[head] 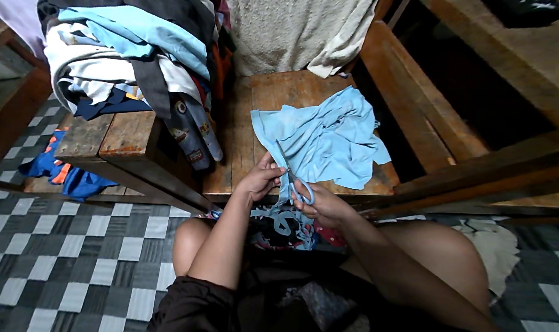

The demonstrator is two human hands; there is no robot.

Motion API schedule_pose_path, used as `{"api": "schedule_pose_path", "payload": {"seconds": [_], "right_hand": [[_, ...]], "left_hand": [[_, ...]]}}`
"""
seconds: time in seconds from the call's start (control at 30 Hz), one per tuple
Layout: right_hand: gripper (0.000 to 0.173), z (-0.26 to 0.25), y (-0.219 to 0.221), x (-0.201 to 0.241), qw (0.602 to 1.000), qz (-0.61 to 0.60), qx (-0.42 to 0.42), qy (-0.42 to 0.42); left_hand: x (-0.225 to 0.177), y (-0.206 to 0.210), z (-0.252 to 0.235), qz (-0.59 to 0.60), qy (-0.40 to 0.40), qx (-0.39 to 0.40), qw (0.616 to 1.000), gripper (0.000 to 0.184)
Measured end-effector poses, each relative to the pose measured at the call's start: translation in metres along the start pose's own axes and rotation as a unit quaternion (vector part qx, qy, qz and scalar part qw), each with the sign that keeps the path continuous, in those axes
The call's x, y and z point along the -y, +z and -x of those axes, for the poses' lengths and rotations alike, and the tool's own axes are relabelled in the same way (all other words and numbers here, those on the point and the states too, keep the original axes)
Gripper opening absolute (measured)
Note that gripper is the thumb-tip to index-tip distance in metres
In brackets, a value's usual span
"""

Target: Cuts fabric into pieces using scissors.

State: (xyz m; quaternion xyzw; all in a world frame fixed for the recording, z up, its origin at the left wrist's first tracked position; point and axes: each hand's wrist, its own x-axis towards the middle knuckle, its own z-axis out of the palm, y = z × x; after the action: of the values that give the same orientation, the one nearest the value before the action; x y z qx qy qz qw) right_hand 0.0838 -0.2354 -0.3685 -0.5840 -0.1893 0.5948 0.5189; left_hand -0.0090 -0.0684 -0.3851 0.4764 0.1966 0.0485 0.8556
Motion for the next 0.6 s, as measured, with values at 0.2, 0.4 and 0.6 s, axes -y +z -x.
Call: {"api": "schedule_pose_path", "payload": {"seconds": [0.2, 0.4, 0.6], "right_hand": [[0.034, -0.001, 0.000, 0.000, 1.000, 0.018, -0.019, 0.002], [0.032, 0.002, -0.003, 0.000, 0.999, 0.032, -0.028, 0.011], [0.030, 0.006, -0.007, -0.003, 0.999, 0.040, -0.020, 0.014]], "left_hand": [[0.001, 0.000, 0.000, -0.015, -0.005, 0.004, 1.000, 0.055], [-0.003, 0.006, -0.004, 0.010, 0.023, -0.061, 0.998, 0.032], [0.005, 0.005, -0.020, 0.049, 0.069, -0.157, 0.984, 0.020]]}}
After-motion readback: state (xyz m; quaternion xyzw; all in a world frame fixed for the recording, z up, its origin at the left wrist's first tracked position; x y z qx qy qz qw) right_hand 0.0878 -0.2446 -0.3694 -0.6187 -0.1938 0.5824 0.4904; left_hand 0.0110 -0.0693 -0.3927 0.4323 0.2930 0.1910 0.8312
